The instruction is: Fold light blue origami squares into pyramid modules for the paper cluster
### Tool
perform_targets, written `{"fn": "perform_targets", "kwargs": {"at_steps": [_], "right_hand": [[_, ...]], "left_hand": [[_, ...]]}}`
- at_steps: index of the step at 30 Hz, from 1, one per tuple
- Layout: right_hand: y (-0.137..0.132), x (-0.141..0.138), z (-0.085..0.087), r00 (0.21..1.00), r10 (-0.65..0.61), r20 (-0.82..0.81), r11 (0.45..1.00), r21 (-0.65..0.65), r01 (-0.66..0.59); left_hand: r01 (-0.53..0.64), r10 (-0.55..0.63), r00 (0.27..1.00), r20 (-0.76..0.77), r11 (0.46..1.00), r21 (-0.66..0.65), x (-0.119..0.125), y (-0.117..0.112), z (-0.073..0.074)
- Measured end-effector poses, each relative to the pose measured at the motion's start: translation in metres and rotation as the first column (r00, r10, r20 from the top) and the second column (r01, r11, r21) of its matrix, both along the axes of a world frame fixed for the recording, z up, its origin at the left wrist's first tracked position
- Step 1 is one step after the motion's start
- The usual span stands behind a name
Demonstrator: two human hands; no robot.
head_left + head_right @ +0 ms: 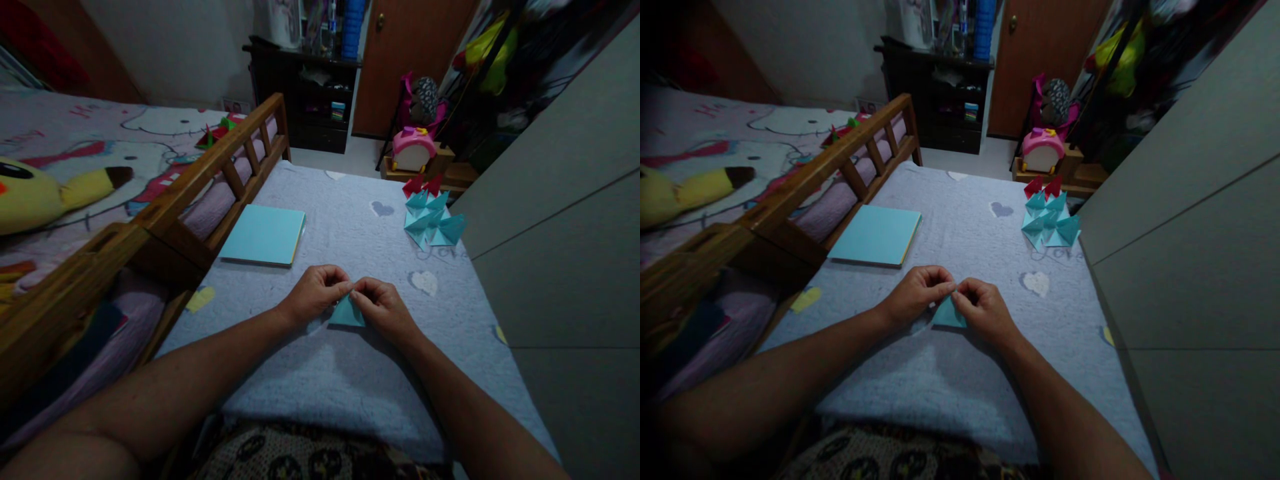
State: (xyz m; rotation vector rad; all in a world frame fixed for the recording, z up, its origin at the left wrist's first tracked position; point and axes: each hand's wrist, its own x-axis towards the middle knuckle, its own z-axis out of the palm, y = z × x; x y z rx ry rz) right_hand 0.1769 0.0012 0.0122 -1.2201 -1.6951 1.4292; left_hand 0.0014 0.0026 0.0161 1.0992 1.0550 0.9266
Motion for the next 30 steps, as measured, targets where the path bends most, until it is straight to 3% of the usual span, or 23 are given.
{"fn": "perform_targets", "kwargs": {"at_steps": [7, 14, 16, 22, 25, 30], "right_hand": [[-0.002, -0.001, 0.001, 0.995, 0.086, 0.046, 0.996, 0.011, -0.087], [-0.002, 0.001, 0.003, 0.990, 0.127, 0.055, 0.992, 0.009, -0.128], [-0.001, 0.001, 0.002, 0.992, 0.118, 0.038, 0.993, -0.006, -0.118], [0.003, 0.005, 0.000, 0.999, 0.015, -0.045, 0.999, -0.051, -0.017], [0.004, 0.006, 0.001, 0.997, -0.009, -0.071, 0.998, -0.068, 0.004], [0.003, 0.007, 0.005, 0.996, -0.017, -0.092, 0.998, -0.054, 0.012]], "left_hand": [[-0.039, 0.034, 0.998, 0.047, 0.993, 0.114, -0.001, 0.003, 0.000], [-0.094, 0.083, 0.992, 0.094, 0.988, 0.124, -0.002, 0.002, 0.001], [-0.056, 0.047, 0.993, 0.105, 0.995, 0.082, -0.002, 0.002, 0.000], [0.240, -0.236, 0.968, 0.085, 0.970, -0.041, -0.011, 0.002, -0.005], [0.245, -0.243, 0.969, 0.047, 0.969, -0.041, -0.015, 0.002, -0.005], [0.144, -0.144, 0.990, 0.006, 0.989, -0.042, -0.016, 0.003, -0.003]]}}
